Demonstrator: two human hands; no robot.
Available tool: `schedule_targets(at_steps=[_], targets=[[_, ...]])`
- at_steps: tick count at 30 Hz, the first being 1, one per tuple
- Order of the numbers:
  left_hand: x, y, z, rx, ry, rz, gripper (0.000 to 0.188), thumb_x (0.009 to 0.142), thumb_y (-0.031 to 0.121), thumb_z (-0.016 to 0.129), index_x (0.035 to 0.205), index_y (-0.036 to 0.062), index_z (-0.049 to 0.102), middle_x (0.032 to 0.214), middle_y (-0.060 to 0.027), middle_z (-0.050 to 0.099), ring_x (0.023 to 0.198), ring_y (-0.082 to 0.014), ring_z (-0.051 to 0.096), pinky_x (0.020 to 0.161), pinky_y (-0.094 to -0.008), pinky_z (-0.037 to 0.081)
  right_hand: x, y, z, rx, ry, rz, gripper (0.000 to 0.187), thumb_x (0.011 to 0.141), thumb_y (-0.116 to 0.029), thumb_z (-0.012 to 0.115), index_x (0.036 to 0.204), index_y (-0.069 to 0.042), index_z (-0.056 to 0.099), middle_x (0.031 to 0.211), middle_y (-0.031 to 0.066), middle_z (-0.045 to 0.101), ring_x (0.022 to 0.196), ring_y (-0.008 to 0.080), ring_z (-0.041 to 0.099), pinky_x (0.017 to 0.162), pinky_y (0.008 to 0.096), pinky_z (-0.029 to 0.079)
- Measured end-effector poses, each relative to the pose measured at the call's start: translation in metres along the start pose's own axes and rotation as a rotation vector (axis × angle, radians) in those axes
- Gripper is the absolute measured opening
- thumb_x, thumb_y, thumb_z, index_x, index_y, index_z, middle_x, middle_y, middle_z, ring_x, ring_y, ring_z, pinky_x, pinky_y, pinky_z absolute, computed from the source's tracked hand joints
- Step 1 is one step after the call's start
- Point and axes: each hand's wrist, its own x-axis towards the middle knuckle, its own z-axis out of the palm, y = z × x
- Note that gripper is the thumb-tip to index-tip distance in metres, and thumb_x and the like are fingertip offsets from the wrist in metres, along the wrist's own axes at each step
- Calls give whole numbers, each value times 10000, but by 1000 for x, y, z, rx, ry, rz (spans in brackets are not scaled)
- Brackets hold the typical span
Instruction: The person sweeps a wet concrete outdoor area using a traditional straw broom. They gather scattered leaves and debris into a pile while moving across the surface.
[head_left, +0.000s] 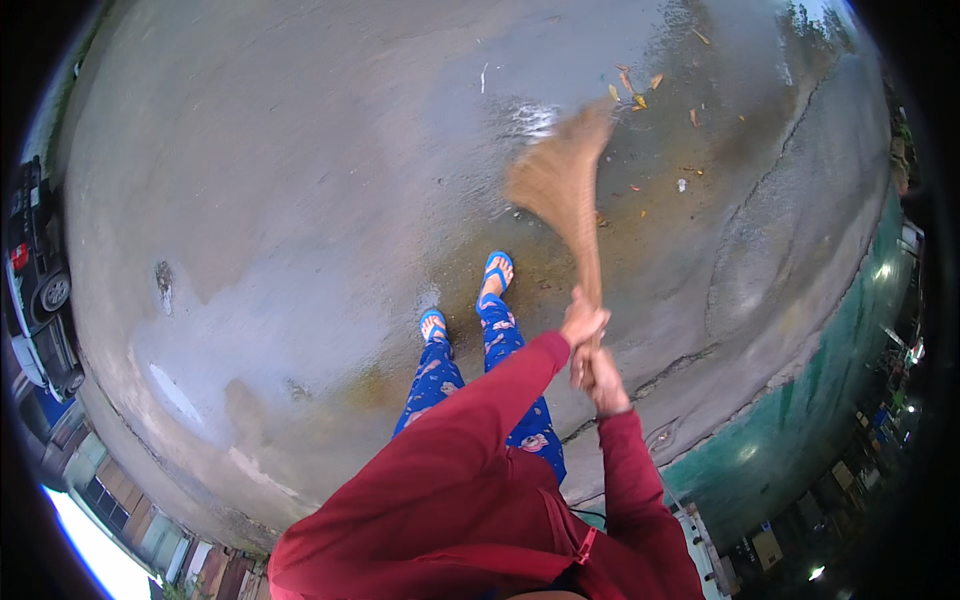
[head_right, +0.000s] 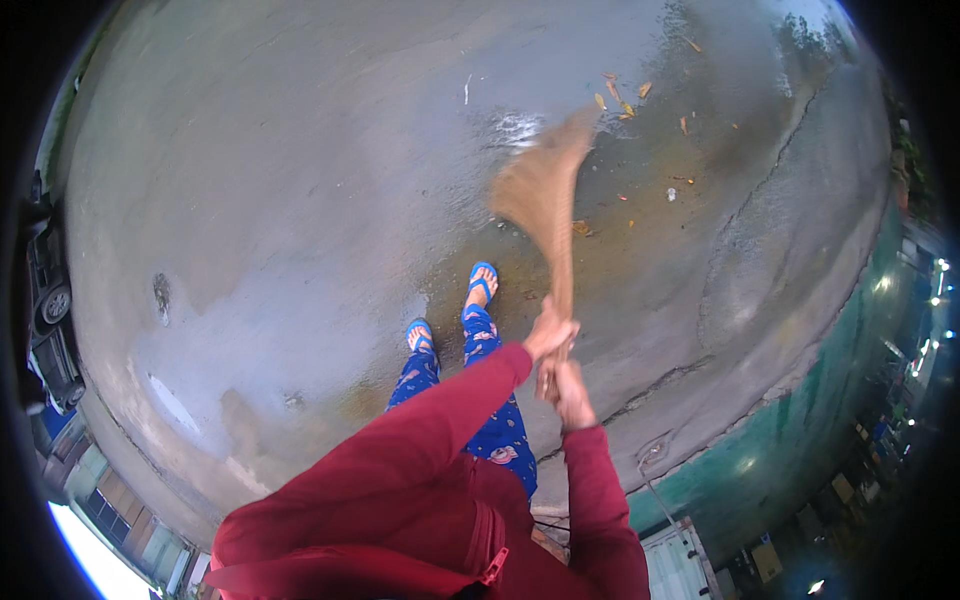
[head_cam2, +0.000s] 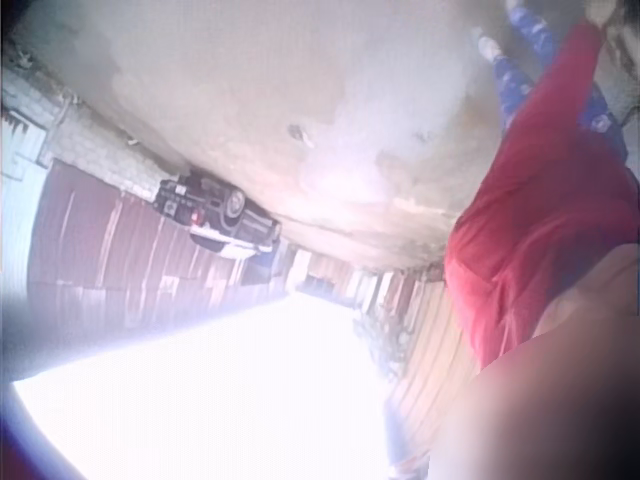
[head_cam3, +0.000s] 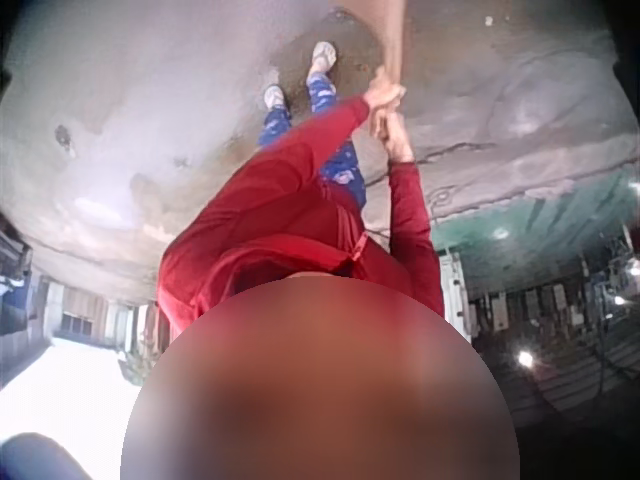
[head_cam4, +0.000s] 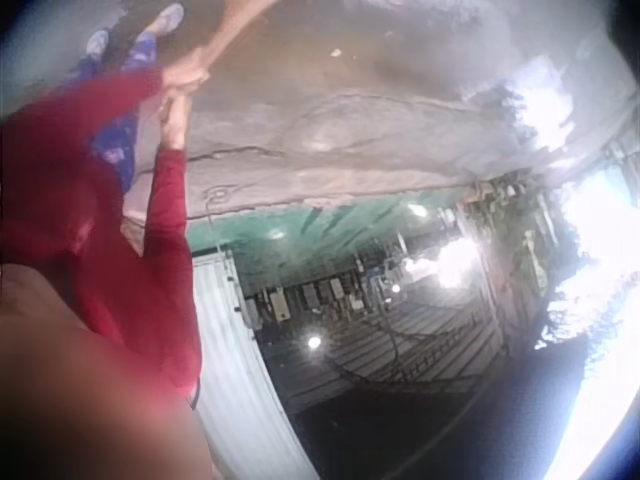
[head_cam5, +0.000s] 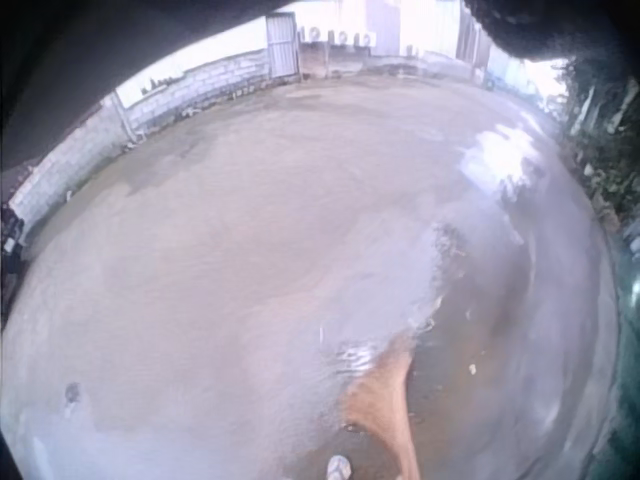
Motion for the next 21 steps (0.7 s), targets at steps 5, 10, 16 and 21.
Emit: schedule_targets(at_steps=[5, 10, 16, 21], targets=[[-2, 72, 0, -260, -169, 127, 661, 622, 13, 541, 1189, 56, 204, 615, -93, 492, 448, -177, 503, 382, -297, 428, -12, -46, 21, -85, 54, -276, 47, 635, -17, 497, 605, 2, 467, 479, 60, 432, 355, 172, 432, 337, 308, 381], [-59, 47, -21, -138, 255, 62, 737, 610, 23, 548, 1237, 98, 168, 660, -106, 482, 451, -185, 496, 377, -308, 434, -47, -18, 34, -78, -126, -109, 55, 622, -23, 504, 596, -17, 456, 476, 54, 427, 351, 156, 418, 323, 288, 345], [10, 78, -65, -163, -53, -12, 573, 586, -8, 546, 1075, 85, 263, 613, -79, 433, 420, -180, 464, 346, -314, 407, -9, -62, 78, 62, -79, -128, 86, 641, -57, 514, 578, -45, 457, 473, 26, 432, 349, 120, 402, 314, 259, 334], [24, 148, -126, -207, -348, -60, 627, 614, -33, 517, 1168, 91, 251, 571, -52, 432, 413, -154, 457, 356, -288, 400, 12, -89, 177, 143, 204, -282, 65, 653, -25, 503, 595, -14, 476, 491, 52, 461, 349, 152, 452, 306, 277, 378]])
